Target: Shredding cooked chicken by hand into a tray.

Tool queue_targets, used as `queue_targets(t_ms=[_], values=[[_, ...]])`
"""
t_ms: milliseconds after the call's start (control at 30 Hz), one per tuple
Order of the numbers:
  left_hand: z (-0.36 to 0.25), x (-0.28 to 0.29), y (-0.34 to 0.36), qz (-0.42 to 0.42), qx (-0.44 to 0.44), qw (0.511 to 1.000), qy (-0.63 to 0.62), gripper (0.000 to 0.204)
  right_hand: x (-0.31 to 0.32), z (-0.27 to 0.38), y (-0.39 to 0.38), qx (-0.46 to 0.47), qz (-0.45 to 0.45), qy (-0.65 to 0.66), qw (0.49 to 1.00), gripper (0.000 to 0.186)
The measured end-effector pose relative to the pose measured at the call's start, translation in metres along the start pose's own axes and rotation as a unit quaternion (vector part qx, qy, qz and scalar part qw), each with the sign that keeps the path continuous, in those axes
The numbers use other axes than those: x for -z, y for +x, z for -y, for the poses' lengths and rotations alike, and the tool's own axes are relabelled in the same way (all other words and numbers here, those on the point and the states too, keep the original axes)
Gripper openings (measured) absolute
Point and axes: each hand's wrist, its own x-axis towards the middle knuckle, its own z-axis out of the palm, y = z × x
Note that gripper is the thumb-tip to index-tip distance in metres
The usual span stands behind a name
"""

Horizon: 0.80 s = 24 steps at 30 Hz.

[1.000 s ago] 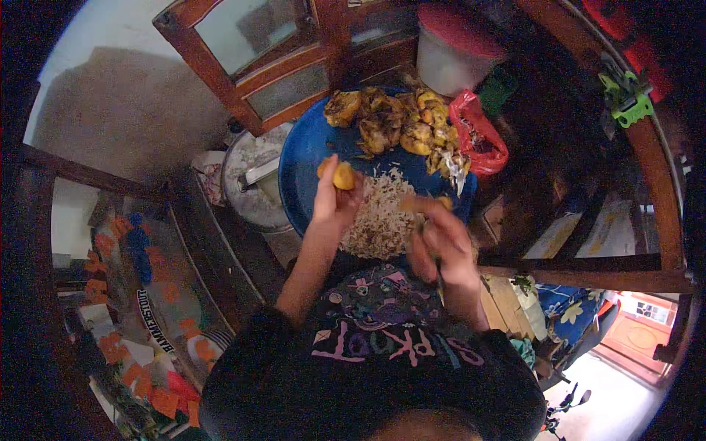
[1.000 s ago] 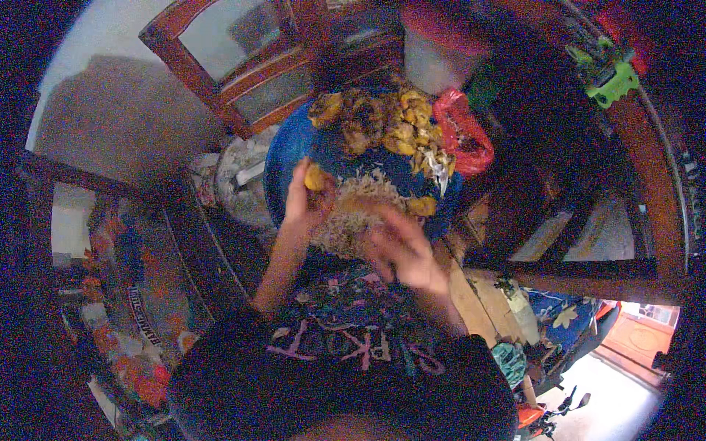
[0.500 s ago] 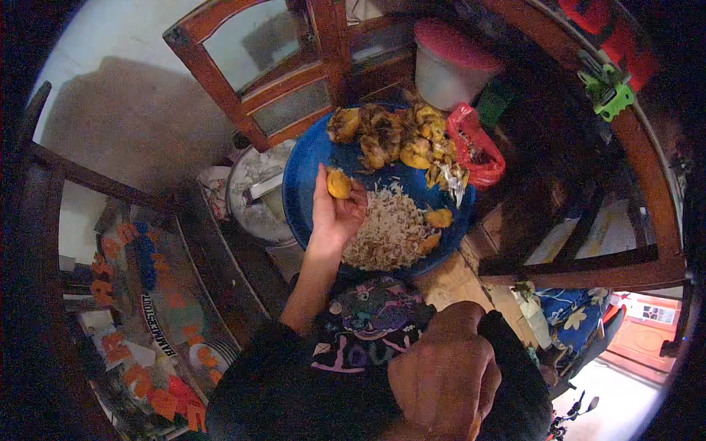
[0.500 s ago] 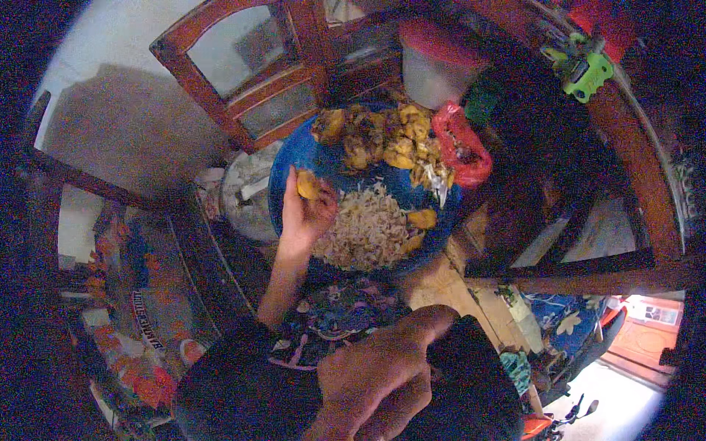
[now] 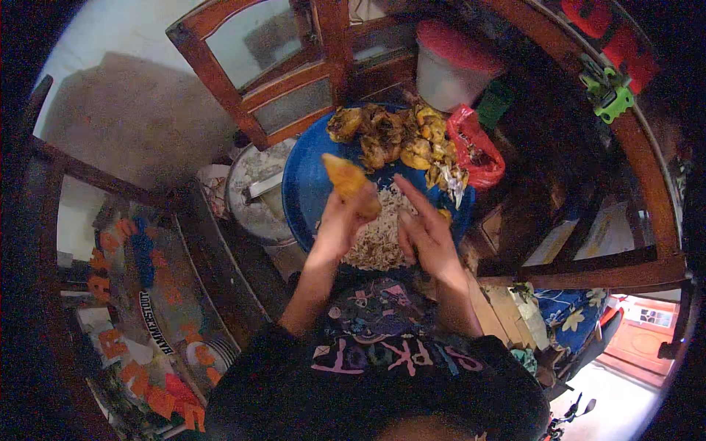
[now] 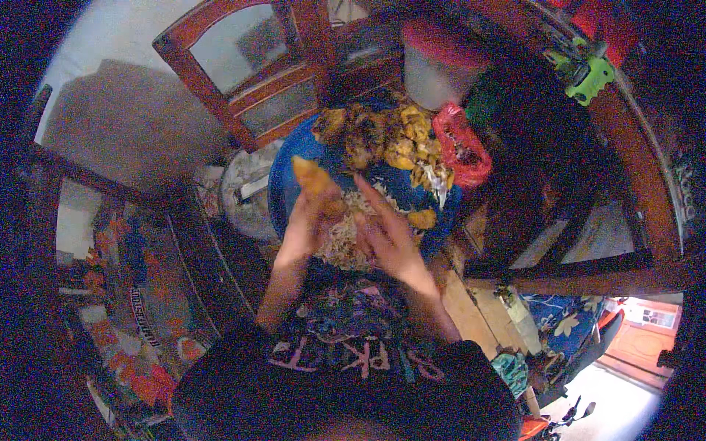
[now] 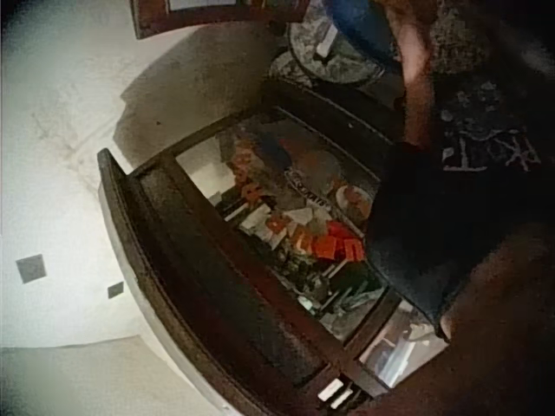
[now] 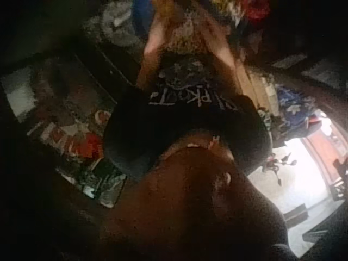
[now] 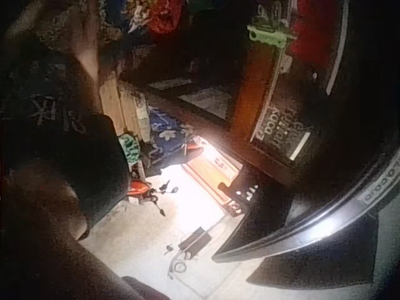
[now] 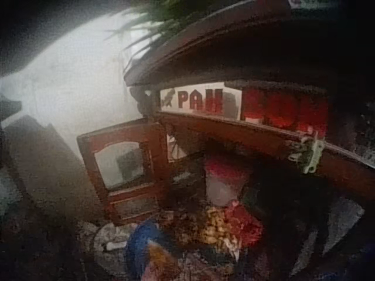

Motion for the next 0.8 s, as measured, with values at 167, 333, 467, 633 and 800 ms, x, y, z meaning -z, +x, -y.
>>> queue_targets(t_ms=[167,333,467,633,800], values=[[-0.001,-0.011,-0.008,0.030,-0.083,0.948,0.305,0.043,0.021,-0.067,-0.002,-0.135,0.068,0.232,0.961,0.047],[0.011,0.001,-0.006,0.112,-0.062,0.935,0.330,0.051,0.022,-0.097,-0.005,-0.208,0.004,0.293,0.933,0.047],[0.031,0.024,0.001,0.139,-0.118,0.914,0.362,0.054,0.015,-0.096,-0.002,-0.215,0.000,0.301,0.929,0.027],[0.029,0.012,-0.005,0.100,-0.164,0.825,0.532,0.049,0.007,-0.115,0.000,-0.217,-0.029,0.183,0.958,0.019],[0.029,0.018,-0.005,0.132,-0.114,0.812,0.558,0.040,0.005,-0.146,-0.002,-0.230,-0.075,0.172,0.955,0.015]])
